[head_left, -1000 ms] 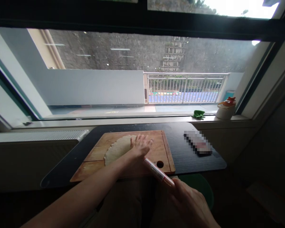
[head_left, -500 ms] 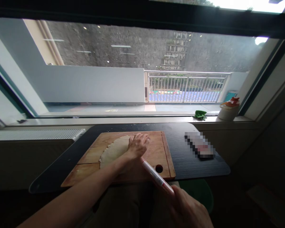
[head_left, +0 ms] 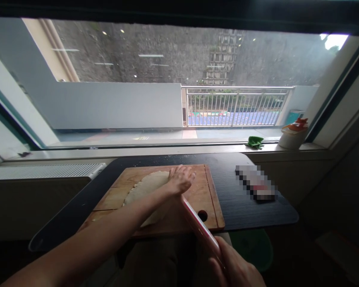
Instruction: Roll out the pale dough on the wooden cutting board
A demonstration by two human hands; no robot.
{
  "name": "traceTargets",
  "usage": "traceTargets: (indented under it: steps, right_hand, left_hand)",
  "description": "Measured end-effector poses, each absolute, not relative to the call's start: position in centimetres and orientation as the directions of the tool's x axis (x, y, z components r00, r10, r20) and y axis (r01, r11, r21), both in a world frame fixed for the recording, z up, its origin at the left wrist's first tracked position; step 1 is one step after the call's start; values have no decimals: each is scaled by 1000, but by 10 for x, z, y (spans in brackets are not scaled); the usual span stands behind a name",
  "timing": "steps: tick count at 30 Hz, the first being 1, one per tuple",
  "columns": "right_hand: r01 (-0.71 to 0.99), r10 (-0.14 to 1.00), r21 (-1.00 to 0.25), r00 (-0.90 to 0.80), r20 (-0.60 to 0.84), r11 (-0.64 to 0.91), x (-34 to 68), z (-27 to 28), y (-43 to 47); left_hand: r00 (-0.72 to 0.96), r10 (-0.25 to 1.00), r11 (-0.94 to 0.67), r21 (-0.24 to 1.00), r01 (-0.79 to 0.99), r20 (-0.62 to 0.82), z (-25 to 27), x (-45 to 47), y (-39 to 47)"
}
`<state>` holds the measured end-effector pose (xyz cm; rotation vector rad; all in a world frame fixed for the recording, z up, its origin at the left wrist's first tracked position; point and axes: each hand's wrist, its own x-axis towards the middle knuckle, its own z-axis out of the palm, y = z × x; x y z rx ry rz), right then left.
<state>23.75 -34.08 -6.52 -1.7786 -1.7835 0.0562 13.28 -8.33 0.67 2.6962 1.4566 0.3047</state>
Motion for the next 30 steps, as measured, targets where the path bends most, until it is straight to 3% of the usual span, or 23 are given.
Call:
traceTargets:
  steps: [9,17,23,30]
  right_hand:
    - [927,942,-366,46,332,84,230,-67,-344]
    - [878,955,-472,68,290,81,213,-63,-345]
    - [873,932,-488,160,325,20,238,-47,-340]
    - [912,908,-409,173,380,-3,236,-67,-338]
  left_hand:
    - [572,805,-590,118,799,154,5,133,-83]
    - [441,897,-441,131,888,28,0,97,-88]
    - [508,853,-521,125,845,123,3,155,-78]
    - [562,823,-568,84,819,84,2,172,-76]
